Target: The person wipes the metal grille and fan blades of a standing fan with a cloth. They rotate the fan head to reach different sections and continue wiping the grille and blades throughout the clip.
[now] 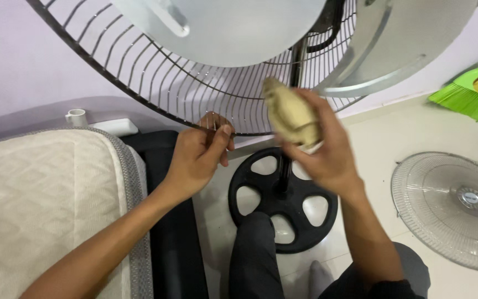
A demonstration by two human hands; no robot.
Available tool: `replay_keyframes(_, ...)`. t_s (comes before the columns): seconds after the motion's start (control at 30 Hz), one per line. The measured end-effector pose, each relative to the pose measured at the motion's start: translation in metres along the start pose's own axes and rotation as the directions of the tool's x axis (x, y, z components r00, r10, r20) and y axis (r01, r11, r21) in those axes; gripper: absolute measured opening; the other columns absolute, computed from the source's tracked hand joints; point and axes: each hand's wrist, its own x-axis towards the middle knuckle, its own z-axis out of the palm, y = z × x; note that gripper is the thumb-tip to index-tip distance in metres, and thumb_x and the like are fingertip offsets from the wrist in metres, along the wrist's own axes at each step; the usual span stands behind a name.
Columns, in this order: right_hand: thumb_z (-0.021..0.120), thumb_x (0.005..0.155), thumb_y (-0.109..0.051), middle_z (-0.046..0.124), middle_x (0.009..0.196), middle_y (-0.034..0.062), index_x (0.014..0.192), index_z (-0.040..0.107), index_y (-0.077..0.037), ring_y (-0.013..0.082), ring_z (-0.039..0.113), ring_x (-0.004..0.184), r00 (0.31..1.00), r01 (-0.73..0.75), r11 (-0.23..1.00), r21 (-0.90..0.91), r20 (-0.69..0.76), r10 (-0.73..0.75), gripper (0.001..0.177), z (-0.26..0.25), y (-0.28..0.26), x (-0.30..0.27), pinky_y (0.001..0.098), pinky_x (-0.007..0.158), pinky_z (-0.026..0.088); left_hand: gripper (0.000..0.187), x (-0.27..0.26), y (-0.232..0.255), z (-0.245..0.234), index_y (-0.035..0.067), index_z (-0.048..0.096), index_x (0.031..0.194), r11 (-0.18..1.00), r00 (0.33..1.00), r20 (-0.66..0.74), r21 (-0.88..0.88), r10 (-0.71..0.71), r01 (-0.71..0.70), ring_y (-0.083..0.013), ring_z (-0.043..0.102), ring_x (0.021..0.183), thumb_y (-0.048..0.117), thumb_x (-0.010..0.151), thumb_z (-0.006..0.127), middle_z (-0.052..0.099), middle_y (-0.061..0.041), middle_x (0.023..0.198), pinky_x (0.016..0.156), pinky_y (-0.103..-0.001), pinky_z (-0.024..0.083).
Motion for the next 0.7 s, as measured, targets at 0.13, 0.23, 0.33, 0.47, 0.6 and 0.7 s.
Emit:
replay_keyframes(0.13,0.073,0.1,-0.026,0.06,0.136,0.0105,0.148,0.049,0.003,0.0186,0.059,0.126,0.944,-0.235,0.811,0.536,-0.072,0.321,0.06,-0.007,0.023,0.004,0.0343,0.109,0.051,0.027,0.0,0.002,0.0,0.0,0.061,0.094,0.988,0.989,0.02,-0.051,-0.144,0.145,-0.008,0.062,0.056,0.02,0.107,0.049,0.066,-0.003,0.077,0.051,-0.024,0.047)
replay_keyframes(0.23,0.065,0.102,-0.025,0.063,0.134,0.0109,0.147,0.05,0.001,0.0193,0.06,0.125,0.92,-0.239,0.602,0.762,-0.02,0.391,0.054,0.0,0.03,0.009,0.0324,0.111,0.05,0.026,0.0,0.003,-0.001,0.0,0.061,0.095,0.988,0.99,0.018,-0.065,-0.139,0.14,-0.0083,0.061,0.057,0.02,0.107,0.05,0.065,-0.004,0.076,0.052,-0.024,0.048)
replay_keyframes(0.33,0.05,0.112,-0.021,0.061,0.124,0.014,0.125,0.064,0.002,0.0216,0.06,0.111,0.946,-0.257,0.949,0.181,-0.156,0.286,0.03,0.011,0.023,0.007,0.0343,0.096,0.049,0.025,0.001,0.005,-0.001,0.001,0.061,0.096,0.985,0.985,0.01,-0.018,-0.173,0.173,-0.0082,0.062,0.055,0.021,0.105,0.05,0.066,-0.003,0.071,0.05,-0.024,0.047)
replay_keyframes(0.47,0.057,0.113,-0.018,0.06,0.125,0.0131,0.141,0.058,-0.001,0.0196,0.064,0.108,0.93,-0.188,0.963,-0.192,-0.35,0.112,0.032,0.017,0.009,0.007,0.0314,0.083,0.056,0.025,0.002,0.006,-0.002,0.001,0.061,0.098,0.983,0.983,0.009,-0.003,-0.183,0.183,-0.008,0.063,0.055,0.022,0.105,0.05,0.067,-0.003,0.07,0.049,-0.024,0.047)
replay_keyframes(0.6,0.065,0.105,-0.005,0.057,0.127,0.0139,0.134,0.066,-0.009,0.0258,0.062,0.113,0.926,-0.057,0.895,-0.442,-0.358,-0.118,0.029,0.015,0.0,0.008,0.0347,0.087,0.056,0.026,0.003,0.005,-0.001,0.002,0.062,0.096,0.982,0.982,0.011,0.01,-0.189,0.189,-0.0077,0.063,0.054,0.023,0.105,0.049,0.068,-0.003,0.069,0.048,-0.024,0.047)
replay_keyframes(0.7,0.072,0.1,-0.005,0.058,0.133,0.0096,0.139,0.062,-0.013,0.0288,0.059,0.124,0.95,0.064,0.838,-0.542,-0.223,-0.217,0.041,0.016,-0.007,0.005,0.0385,0.102,0.052,0.025,0.001,0.004,-0.001,0.002,0.061,0.098,0.985,0.986,0.012,-0.049,-0.166,0.166,-0.0078,0.062,0.056,0.022,0.106,0.049,0.066,-0.004,0.07,0.05,-0.024,0.048)
